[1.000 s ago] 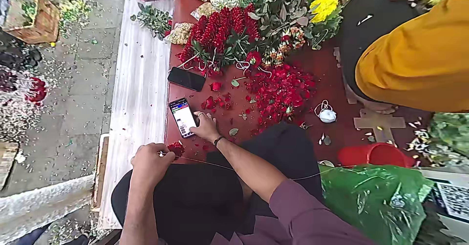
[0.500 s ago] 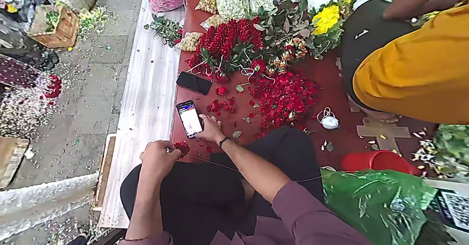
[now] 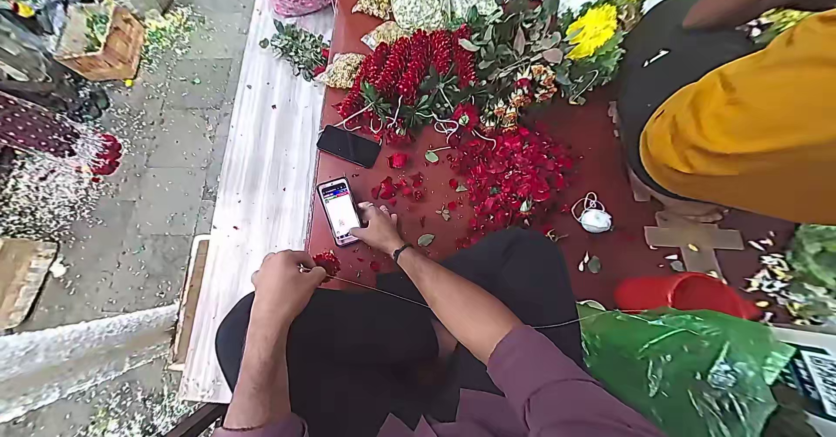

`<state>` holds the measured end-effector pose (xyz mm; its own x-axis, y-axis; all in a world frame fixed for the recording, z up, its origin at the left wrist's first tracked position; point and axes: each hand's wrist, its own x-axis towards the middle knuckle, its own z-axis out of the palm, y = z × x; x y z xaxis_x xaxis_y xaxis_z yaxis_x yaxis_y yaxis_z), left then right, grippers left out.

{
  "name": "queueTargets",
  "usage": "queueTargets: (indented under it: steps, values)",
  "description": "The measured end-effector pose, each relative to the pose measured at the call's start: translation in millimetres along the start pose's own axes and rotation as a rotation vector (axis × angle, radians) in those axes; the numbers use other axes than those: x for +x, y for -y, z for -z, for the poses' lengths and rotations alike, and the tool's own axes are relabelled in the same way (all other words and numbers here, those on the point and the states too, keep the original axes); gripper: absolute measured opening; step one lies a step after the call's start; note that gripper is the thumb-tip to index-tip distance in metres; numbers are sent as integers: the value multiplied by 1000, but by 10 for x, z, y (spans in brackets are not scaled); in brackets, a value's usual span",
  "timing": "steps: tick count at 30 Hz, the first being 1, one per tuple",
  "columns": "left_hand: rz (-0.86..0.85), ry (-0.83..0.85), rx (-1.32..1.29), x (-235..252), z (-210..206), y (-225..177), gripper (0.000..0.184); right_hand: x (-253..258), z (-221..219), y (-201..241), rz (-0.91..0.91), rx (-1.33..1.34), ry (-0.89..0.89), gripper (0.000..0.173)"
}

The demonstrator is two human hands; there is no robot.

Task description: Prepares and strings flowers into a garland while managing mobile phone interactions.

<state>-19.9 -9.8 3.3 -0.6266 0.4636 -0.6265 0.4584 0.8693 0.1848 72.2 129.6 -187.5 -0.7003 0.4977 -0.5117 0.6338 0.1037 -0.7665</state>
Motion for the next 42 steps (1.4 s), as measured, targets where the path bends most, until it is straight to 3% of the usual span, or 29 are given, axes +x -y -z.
queueTargets:
  steps: [6,11,15,26,38,42]
  values:
    - [17,12,10,10,-4,-14,17,53,-47,100,5,-79,-62,71]
    - [26,22,11,40,-10,11,16,102,-108,53,1,-13,-91,47]
    - [27,26,14,49,-14,3,16,129,-125,-25,14,53,-99,44]
    - [-4,7,19,39,-25,27,17,125,-156,9,23,-4,-165,63]
    - [5,-4,10,38,-27,33,16,133,-102,-44,26,142,-139,45]
    - [21,-9,-6,13,-21,30,15,159,-94,-107,65,139,-125,48]
